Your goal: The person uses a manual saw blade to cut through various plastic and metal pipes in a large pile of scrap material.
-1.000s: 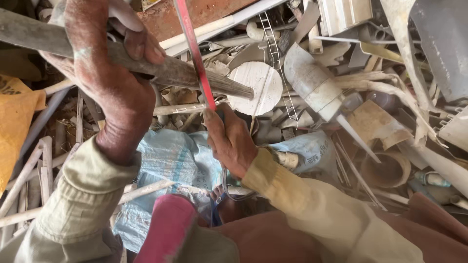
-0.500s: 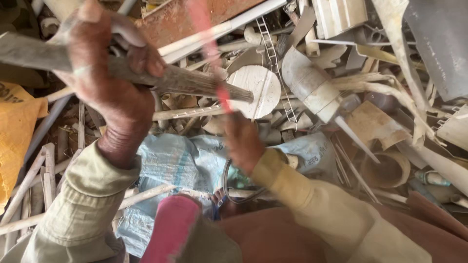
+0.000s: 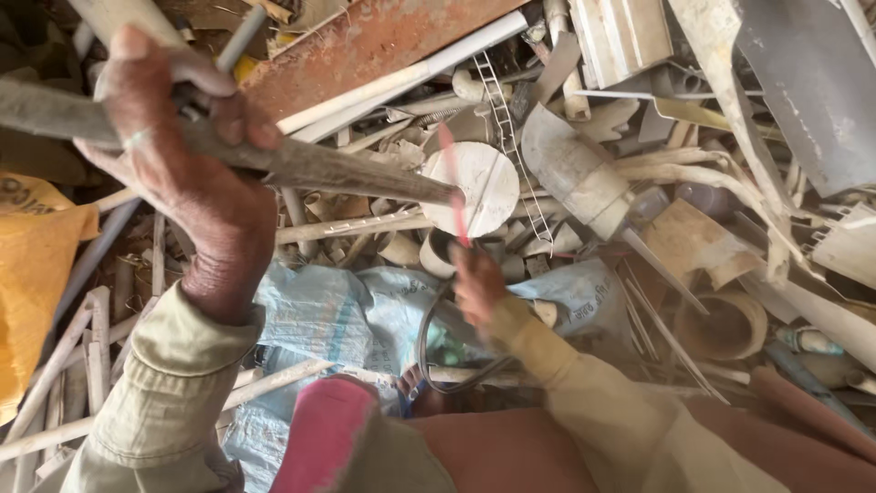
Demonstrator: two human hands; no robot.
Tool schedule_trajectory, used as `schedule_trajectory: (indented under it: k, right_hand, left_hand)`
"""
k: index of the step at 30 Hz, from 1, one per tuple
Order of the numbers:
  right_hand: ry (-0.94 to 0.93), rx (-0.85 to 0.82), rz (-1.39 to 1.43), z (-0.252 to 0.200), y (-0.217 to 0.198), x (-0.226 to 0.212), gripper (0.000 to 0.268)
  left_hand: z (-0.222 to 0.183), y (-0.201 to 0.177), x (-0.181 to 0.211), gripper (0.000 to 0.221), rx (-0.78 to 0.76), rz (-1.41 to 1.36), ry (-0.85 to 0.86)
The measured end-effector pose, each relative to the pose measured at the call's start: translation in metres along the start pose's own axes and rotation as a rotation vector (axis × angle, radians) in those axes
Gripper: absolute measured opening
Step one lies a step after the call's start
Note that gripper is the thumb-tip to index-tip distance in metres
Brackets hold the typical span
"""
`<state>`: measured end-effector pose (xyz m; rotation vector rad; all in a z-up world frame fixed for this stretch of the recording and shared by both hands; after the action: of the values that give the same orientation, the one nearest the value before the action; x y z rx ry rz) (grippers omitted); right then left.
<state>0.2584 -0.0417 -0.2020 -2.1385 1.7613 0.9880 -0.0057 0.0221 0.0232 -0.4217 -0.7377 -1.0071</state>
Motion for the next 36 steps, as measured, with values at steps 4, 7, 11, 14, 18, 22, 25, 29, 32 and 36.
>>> schedule_trajectory:
  k: [4,7,11,14,18,22,25,29,32,36]
  right_hand:
    - [-0.275,-0.199,0.011,-0.005,0.022,-0.005,0.046]
    - [-0.561,-0.125,-0.417,-0.016,0.071,-0.034,0.047]
    - [-1.169,0.108,-0.649,0.002,0.05,-0.038,0.043]
    - [-0.204,0.107,-0.182,0.006,-0.007,0.01,0.046]
    - [-0.84,-0.011,-0.242,-0.002,0.044,-0.015,0.041]
    - [-1.08,-0.018,-1.07,-0.012,0.074,-0.042,0.017]
    - [-1.413,0.135,-0.938,-0.009,0.041,-0.011,0.028]
    - [-0.194,-0.003,-0.115,0.008,0.009,0.013,0.025]
    - [-0.714,-0.079,-0.388,-0.012,0.059,-0.01,0.026]
    - [-1.143,0.041,-0.628,0.0,0.054,-0.02,0.033]
  left_hand:
    - [-0.012,-0.017,-0.005,0.029,0.134,-0.251,-0.253]
    - [-0.004,-0.02,-0.006,0.028,0.098,-0.189,-0.214]
    - [-0.011,-0.034,-0.007,0.035,0.055,-0.012,-0.125]
    - [-0.015,-0.044,-0.002,0.035,0.022,-0.048,-0.093]
    - [0.0,-0.03,-0.011,0.032,-0.034,0.36,0.222]
    - [-0.016,-0.025,-0.004,0.034,0.079,0.16,-0.019]
    - [-0.022,-0.037,0.005,0.037,0.134,0.195,-0.064]
    - [-0.017,-0.039,0.012,0.041,0.161,0.186,-0.09]
    - [-0.021,-0.029,0.013,0.044,0.157,0.188,-0.116]
    - [-0.02,-0.016,0.017,0.049,0.162,0.169,-0.159]
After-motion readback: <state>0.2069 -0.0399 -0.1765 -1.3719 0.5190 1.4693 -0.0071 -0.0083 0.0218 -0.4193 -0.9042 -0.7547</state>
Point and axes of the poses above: each hand's wrist, its own z-axis towards the middle knuckle, its own y-axis out of the palm, x = y × z, the point moved 2 cm from there along z, towards the middle knuckle, and after that the axes turned 3 degrees about z, right-handed, at the moved point
